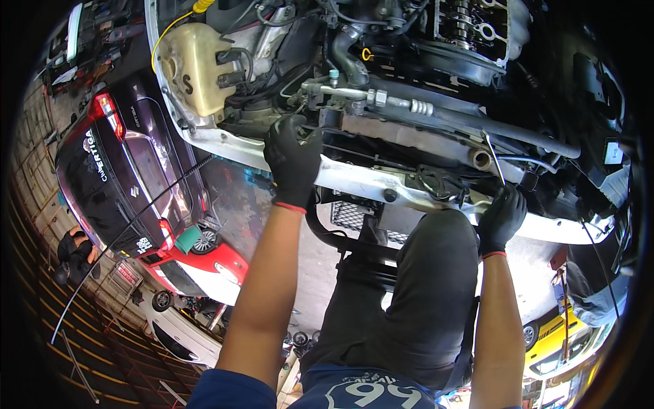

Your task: The person works under the hood of a white car, using a wrench to tighten bolts on engine components. They reach into the engine bay, adjust parts, and occasionally retrieve tools from a nearby toolbox.

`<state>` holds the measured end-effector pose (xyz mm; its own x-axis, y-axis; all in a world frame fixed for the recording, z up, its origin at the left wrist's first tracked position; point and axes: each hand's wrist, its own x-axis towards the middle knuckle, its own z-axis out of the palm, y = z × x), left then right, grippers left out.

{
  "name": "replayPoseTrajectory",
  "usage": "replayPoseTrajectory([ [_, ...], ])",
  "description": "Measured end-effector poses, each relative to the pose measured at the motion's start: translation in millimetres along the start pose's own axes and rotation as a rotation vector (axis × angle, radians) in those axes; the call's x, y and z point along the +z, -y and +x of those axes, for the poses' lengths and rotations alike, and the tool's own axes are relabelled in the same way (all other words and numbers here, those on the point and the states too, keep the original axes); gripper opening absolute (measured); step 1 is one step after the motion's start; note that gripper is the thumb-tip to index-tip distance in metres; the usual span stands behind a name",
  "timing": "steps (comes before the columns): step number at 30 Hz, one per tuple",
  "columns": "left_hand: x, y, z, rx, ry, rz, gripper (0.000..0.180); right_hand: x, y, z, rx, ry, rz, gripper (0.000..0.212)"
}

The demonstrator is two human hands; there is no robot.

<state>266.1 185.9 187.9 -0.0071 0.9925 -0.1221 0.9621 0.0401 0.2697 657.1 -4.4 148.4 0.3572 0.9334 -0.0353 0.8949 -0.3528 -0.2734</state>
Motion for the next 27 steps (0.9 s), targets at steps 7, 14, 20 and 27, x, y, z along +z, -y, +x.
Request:
replayPoseTrajectory([
  [7,5,-18,-6,0.033,-0.09,-0.011,0.027,2,1,5,-0.02,0.045,-0.042,0.019],
  [14,-26,88,23,0.111,-0.299,0.068,0.03,2,-7,2,-0.057,0.07,-0.055,0.02],
  [20,-17,123,28,-0.039,-0.187,0.081,0.043,-51,21,21,-0.161,0.159,0.102,0.016],
  [27,-18,122,23,-0.078,-0.16,0.046,0.04,-99,174,82,0.15,0.218,1.08,0.02],
])
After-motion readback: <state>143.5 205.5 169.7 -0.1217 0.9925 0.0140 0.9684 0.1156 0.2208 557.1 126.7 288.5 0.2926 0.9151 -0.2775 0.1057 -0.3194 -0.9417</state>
